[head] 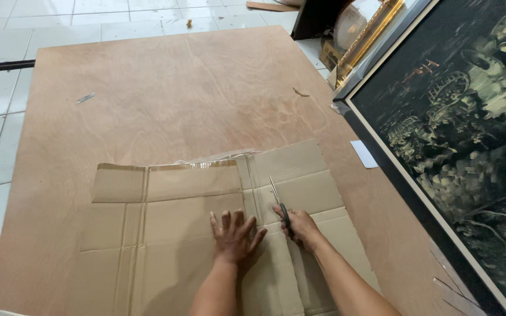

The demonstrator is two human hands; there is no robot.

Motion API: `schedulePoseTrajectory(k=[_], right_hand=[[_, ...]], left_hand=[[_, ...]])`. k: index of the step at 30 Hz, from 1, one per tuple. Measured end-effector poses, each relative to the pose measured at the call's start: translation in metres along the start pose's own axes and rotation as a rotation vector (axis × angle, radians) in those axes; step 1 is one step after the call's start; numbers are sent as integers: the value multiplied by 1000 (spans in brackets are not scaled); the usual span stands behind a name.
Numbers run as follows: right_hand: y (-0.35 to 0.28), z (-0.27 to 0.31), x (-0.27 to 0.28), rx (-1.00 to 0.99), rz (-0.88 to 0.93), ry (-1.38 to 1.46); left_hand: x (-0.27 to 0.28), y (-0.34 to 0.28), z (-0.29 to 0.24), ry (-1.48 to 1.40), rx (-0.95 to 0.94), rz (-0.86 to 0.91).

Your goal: The person cuts a large piece of cardboard into smaller rectangular pieces using scissors. They then use a staple gun to attach the cardboard pieces to the corners of a framed artwork. Finally, the person places the framed artwork against a wall with other framed artworks.

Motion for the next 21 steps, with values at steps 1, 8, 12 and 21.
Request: schedulePoseTrajectory(k=[1, 8, 12, 21], right_hand=[[1, -1, -1, 2, 1, -1], [2, -4, 2, 74, -36, 30], [15, 14, 2, -37, -8, 110], [16, 32, 1, 56, -203, -323]], left_hand=[[1, 1, -1, 1, 1, -2], [9, -1, -2, 36, -9, -67], [2, -1, -4, -21, -7, -45], [-5, 2, 1, -84, 31, 68]])
Point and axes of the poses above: each hand's wrist, its own y-axis towards the middle knuckle, its own x-axis out of the back of the hand, z = x × y, the point moved 5 cm from there along y, towards the middle knuckle, and after that the axes turned 13 degrees about z, right-handed, at the moved point
